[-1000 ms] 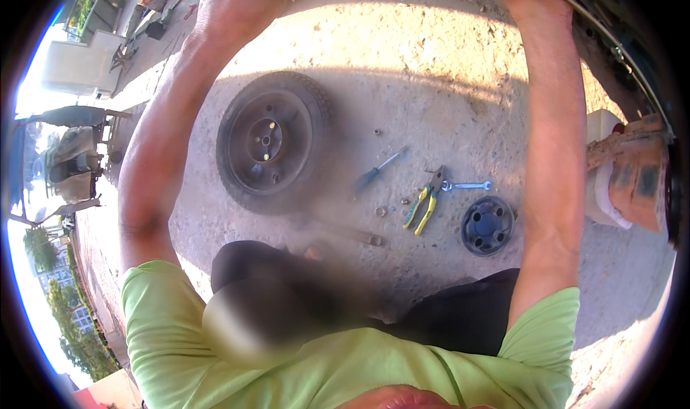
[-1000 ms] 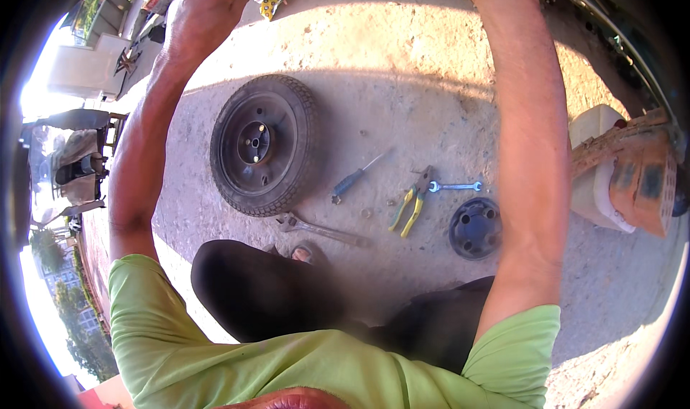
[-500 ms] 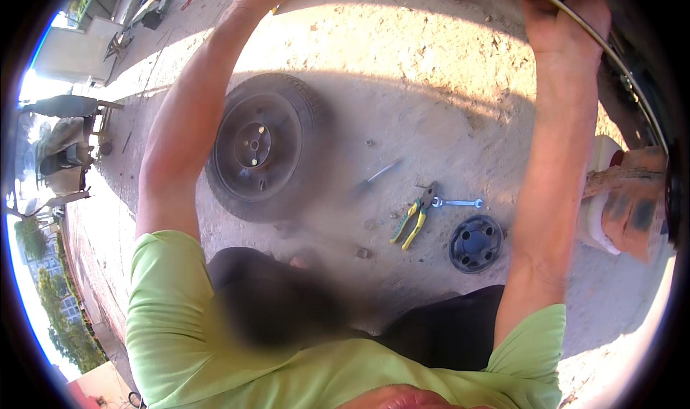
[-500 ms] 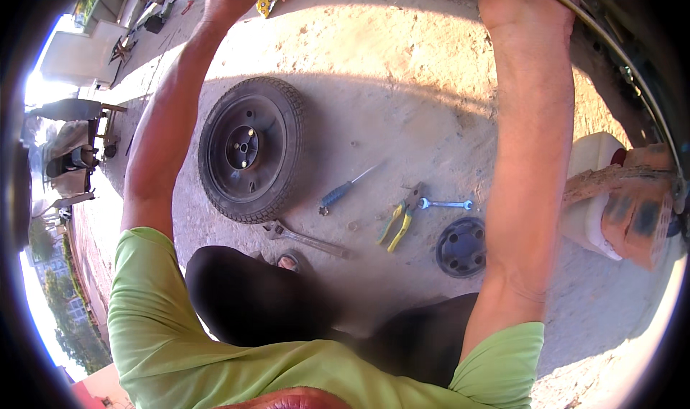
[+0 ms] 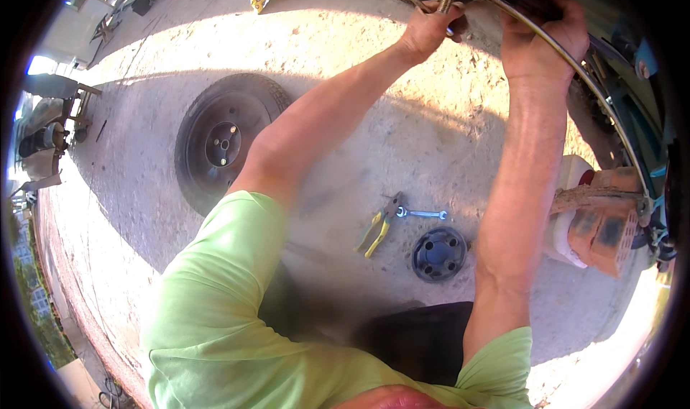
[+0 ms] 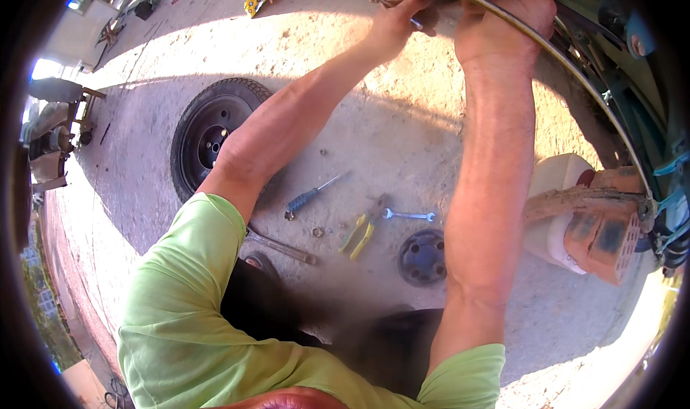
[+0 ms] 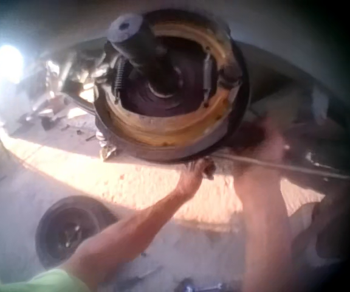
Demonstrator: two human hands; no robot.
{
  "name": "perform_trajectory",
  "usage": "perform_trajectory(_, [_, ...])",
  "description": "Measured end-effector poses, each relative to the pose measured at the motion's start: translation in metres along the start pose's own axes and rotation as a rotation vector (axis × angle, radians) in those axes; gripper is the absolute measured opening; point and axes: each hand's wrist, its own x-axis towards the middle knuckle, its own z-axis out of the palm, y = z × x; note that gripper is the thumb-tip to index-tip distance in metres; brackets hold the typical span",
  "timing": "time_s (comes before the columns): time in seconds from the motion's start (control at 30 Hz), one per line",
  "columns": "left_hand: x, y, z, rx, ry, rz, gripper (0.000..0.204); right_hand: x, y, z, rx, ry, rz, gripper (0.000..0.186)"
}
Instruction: The person works on the rear brake assembly of a vehicle, using a wrench and pliers to remove and replace components, and then positions a wheel against the hub.
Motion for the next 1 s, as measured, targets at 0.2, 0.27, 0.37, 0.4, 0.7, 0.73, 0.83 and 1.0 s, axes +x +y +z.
perform_trajectory(0.2, [-0.041,0.029,0.069,-0.388,-0.148,-0.171,0.029,-0.028,-0.023,0.014,-0.116,0.040,0.150,0.034])
perform_trajectory(0.27, [-0.062,0.047,0.067,-0.528,-0.216,-0.338,0.026,-0.014,-0.021,0.002,-0.106,-0.001,0.225,0.040])
perform_trajectory(0.37, [-0.086,0.094,0.093,-0.553,-0.203,-0.430,0.023,-0.014,-0.047,-0.021,-0.110,-0.360,0.334,0.040])
perform_trajectory(0.4, [-0.097,0.107,0.088,-0.666,-0.216,-0.570,0.025,-0.023,-0.034,0.022,-0.265,0.169,0.205,0.035])
perform_trajectory(0.7, [-0.124,0.201,0.028,-1.049,-0.753,-0.816,0.030,0.005,-0.026,-0.016,-0.272,0.050,0.262,0.031])
perform_trajectory(0.73, [-0.140,0.233,0.032,-0.736,-0.418,-0.832,0.032,0.007,-0.026,-0.023,-0.269,0.031,0.268,0.031])
perform_trajectory(0.83, [-0.154,0.239,0.001,-0.531,-0.457,-0.728,0.036,-0.001,-0.025,-0.005,-0.302,0.100,0.257,0.030])
perform_trajectory(1.0, [-0.159,0.244,0.000,-0.462,-0.312,-0.720,0.034,0.020,-0.015,-0.030,-0.162,-0.011,0.366,0.027])
